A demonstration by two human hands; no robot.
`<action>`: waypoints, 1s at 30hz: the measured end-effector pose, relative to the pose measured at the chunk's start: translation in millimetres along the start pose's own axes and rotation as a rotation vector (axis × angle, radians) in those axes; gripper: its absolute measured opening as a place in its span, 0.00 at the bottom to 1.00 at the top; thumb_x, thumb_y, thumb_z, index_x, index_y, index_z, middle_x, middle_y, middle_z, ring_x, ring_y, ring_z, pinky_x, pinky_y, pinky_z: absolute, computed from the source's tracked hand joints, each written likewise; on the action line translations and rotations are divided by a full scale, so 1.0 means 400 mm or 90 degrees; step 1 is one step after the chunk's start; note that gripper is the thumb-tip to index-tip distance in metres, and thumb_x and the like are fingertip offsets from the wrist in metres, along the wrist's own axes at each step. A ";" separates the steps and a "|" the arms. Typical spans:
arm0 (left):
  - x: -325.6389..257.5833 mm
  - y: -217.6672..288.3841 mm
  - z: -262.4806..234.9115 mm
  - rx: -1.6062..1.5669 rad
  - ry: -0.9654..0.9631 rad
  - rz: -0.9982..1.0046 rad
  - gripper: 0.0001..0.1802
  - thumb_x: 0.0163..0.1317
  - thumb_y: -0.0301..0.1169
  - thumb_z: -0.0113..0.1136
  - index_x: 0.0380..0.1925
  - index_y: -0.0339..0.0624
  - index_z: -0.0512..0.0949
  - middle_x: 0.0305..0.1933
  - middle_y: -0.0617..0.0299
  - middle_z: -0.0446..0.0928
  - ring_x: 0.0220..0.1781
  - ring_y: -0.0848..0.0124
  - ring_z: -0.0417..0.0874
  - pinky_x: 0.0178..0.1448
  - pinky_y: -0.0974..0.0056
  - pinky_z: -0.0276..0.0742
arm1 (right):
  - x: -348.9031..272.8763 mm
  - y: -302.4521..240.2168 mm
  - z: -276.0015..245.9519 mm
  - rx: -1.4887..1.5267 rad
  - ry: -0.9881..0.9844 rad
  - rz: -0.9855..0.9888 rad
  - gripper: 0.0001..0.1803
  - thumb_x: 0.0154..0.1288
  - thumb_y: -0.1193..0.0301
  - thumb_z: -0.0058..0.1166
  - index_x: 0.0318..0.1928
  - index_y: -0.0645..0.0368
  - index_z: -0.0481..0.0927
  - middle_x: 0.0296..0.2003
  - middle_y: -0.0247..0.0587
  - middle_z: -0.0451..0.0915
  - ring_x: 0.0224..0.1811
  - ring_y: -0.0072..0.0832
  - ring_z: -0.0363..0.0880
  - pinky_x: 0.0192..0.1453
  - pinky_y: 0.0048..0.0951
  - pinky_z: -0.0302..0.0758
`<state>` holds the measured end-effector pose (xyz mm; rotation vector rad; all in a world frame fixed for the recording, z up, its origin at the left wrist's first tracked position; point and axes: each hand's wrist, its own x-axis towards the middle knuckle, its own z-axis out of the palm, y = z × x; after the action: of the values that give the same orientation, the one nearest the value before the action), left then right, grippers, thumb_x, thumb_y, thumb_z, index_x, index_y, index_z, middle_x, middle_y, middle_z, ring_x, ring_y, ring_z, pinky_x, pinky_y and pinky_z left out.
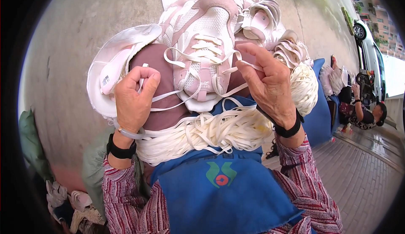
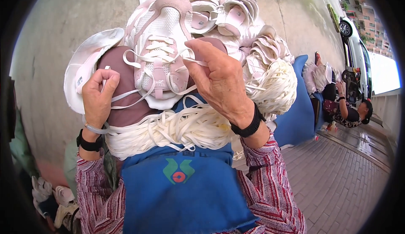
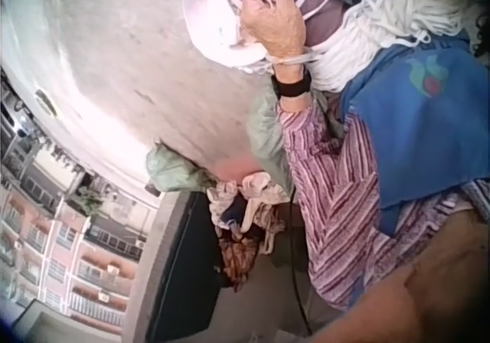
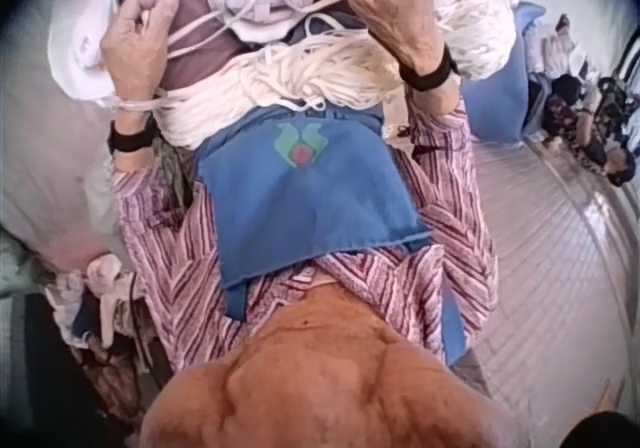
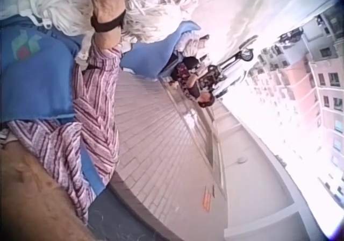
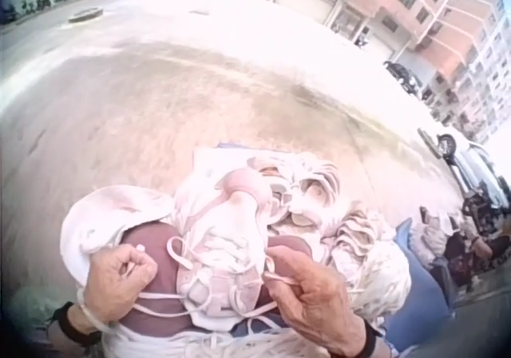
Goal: The recorder is threading laces into a pair of pink and white sneakers.
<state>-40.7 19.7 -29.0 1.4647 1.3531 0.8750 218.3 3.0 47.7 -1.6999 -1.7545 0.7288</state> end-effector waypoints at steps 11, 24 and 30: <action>-0.005 -0.028 0.009 -0.056 0.095 0.083 0.07 0.62 0.28 0.61 0.33 0.34 0.79 0.29 0.69 0.77 0.31 0.82 0.71 0.36 0.75 0.68 | -0.007 0.037 0.032 -0.098 -0.048 -0.144 0.07 0.55 0.76 0.55 0.36 0.61 0.76 0.31 0.47 0.79 0.31 0.45 0.79 0.34 0.40 0.74; -0.005 -0.049 0.009 -0.075 0.102 0.092 0.07 0.62 0.28 0.62 0.34 0.33 0.80 0.31 0.68 0.78 0.34 0.81 0.74 0.41 0.74 0.71 | -0.010 0.034 -0.027 -0.027 -0.004 -0.032 0.07 0.62 0.73 0.55 0.37 0.65 0.79 0.23 0.45 0.79 0.21 0.30 0.78 0.27 0.29 0.73; -0.010 -0.064 0.012 -0.065 0.121 0.128 0.08 0.63 0.29 0.61 0.36 0.33 0.81 0.33 0.69 0.79 0.37 0.81 0.74 0.45 0.74 0.70 | 0.011 0.014 0.006 -0.030 0.037 -0.076 0.07 0.62 0.73 0.56 0.37 0.65 0.80 0.23 0.43 0.80 0.23 0.28 0.78 0.28 0.27 0.73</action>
<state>-45.0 14.0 -54.3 1.4845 1.2912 1.2221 220.3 7.7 42.2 -1.6154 -1.8282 0.5839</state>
